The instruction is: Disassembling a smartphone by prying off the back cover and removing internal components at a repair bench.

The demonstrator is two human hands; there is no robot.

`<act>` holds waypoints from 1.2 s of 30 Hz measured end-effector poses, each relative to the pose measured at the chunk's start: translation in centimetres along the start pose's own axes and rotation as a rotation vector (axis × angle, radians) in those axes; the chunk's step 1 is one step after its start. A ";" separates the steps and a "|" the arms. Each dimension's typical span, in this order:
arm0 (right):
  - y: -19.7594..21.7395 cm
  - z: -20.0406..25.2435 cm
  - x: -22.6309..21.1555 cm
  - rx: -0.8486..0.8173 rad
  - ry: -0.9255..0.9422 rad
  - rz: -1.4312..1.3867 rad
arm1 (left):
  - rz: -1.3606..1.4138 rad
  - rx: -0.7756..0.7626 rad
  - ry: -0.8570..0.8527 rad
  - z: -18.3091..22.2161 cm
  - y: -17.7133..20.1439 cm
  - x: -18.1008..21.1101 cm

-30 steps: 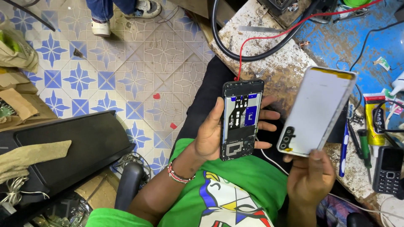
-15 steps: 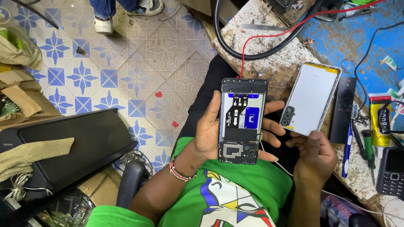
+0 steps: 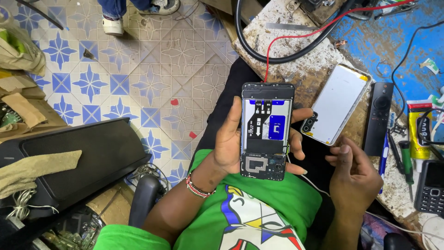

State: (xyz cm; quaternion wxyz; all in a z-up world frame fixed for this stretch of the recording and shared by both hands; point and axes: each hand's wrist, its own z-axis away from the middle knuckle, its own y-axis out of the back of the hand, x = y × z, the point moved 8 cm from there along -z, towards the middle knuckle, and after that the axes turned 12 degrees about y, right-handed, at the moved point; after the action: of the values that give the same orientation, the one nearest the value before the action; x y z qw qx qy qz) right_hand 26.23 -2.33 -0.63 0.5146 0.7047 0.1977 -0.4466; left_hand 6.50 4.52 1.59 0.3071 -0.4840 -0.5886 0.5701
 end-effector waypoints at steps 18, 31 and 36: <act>-8.3 6.8 -5.4 -0.489 -0.027 -0.625 | -0.306 0.223 -0.378 0.2 0.1 1.5; -0.8 3.0 6.7 0.189 -0.148 -1.088 | -0.575 0.047 0.037 2.7 2.6 -2.9; 1.2 2.1 6.3 0.059 -0.059 -0.694 | -0.141 0.267 0.424 2.6 5.0 -7.0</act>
State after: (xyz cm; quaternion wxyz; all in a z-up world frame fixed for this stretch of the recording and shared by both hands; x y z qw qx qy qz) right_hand 29.56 -5.83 -5.37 0.3169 0.5968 0.3977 -0.6207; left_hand 7.56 -3.46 -2.35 0.5239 -0.5055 -0.4630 0.5056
